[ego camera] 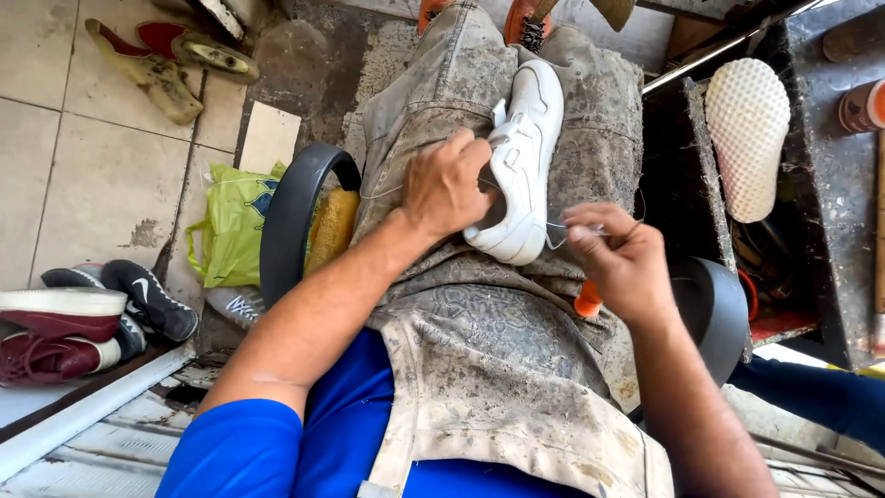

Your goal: Hand-stitching the sole of a sneaker using an awl and thread at a workbench

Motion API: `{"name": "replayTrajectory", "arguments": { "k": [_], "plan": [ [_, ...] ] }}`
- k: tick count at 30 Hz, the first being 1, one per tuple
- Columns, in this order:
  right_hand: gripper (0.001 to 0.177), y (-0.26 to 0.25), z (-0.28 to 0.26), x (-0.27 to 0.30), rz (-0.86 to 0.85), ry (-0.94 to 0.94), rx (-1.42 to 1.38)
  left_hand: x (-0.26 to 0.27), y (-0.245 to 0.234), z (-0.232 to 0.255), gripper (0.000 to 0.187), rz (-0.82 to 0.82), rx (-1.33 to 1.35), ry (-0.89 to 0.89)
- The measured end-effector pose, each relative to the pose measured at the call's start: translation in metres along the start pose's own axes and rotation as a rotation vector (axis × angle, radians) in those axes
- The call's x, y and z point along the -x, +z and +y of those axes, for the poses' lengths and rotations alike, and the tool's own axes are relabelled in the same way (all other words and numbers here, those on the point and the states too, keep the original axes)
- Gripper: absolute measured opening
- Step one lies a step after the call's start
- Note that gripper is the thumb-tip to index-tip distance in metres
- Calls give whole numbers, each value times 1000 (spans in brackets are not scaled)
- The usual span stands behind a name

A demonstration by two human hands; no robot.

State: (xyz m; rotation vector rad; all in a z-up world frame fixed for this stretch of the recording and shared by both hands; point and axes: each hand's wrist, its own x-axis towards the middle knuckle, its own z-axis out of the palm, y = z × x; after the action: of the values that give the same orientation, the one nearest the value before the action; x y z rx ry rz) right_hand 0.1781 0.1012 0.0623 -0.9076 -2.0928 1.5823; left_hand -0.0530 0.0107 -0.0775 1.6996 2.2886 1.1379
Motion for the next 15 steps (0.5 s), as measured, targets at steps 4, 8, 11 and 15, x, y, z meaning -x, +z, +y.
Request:
{"name": "replayTrajectory", "arguments": {
  "k": [4,8,11,15],
  "plan": [
    [9,16,1,4,-162,-351,273,-28,-17,16,29,-25,9,53],
    [10,36,-6,7,-315,-345,420,-37,-14,20,23,92,-185,165],
    [8,38,-12,0,-357,-291,510,-44,-16,26,14,182,-284,106],
    [4,41,-17,-1,-400,-272,664,-46,-11,24,18,111,-205,-46]
  ]
}}
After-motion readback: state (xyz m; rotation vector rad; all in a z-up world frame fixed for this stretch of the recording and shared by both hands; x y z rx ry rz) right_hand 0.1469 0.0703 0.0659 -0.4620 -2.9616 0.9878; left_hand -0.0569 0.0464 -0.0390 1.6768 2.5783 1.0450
